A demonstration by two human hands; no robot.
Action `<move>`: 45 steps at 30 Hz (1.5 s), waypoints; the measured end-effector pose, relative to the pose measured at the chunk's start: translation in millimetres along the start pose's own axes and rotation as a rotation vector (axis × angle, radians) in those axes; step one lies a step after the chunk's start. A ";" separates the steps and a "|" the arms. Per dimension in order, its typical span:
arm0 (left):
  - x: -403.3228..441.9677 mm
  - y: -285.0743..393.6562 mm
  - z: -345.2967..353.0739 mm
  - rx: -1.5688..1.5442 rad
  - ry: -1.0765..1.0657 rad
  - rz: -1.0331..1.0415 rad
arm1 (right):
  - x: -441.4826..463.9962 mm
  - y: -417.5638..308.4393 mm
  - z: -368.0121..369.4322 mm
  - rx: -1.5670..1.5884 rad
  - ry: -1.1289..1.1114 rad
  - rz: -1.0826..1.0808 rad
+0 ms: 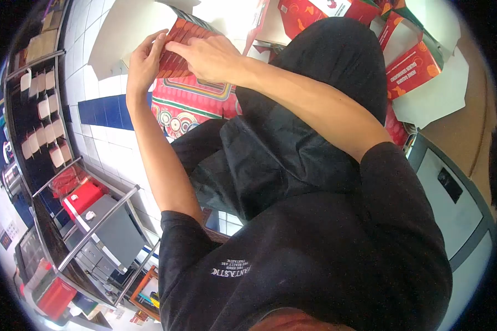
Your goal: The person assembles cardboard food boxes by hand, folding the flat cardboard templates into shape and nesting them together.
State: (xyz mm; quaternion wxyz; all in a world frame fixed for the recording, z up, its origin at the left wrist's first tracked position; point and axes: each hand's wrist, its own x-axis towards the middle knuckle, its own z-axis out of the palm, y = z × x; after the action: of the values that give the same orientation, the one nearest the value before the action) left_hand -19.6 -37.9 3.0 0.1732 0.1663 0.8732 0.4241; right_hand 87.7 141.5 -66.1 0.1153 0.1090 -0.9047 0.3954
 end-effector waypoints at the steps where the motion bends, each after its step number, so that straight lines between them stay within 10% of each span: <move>1: -1.3 2.1 0.3 -0.001 0.001 0.001 | 0.1 1.5 1.9 -0.001 -0.001 -0.001; 12: -31.5 18.4 -11.6 0.039 0.002 -0.069 | 6.5 -4.0 -35.3 0.083 0.019 0.011; 18: -66.2 25.0 -7.4 0.391 0.233 0.159 | -15.3 40.2 -227.1 0.171 0.019 0.123; 21: -72.0 5.3 -8.1 0.353 0.507 0.338 | -38.3 128.0 -285.6 -0.540 0.099 0.253; 26: -72.7 -19.5 9.2 0.232 0.743 0.204 | -64.8 177.4 -304.4 -0.158 -0.434 0.316; 31: -75.8 -39.6 8.9 0.012 0.746 0.061 | -40.6 196.8 -303.0 -0.500 -0.703 0.417; 36: -79.4 -41.0 5.4 -0.077 0.611 0.102 | -1.9 100.7 -338.4 -0.455 -0.576 0.288; 39: -76.5 -48.4 14.2 -0.245 0.536 0.118 | 28.4 26.7 -353.6 0.078 -0.621 0.560; 45: -85.0 -40.1 22.4 -0.033 0.525 0.212 | 56.4 -45.4 -343.4 0.415 -0.264 0.233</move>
State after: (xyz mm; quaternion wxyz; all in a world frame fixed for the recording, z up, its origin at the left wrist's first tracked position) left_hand 59.8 -83.2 -28.3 -0.1015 0.1383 0.8588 0.4827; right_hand 89.3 359.7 208.8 -0.0749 0.0759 -0.8180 0.5652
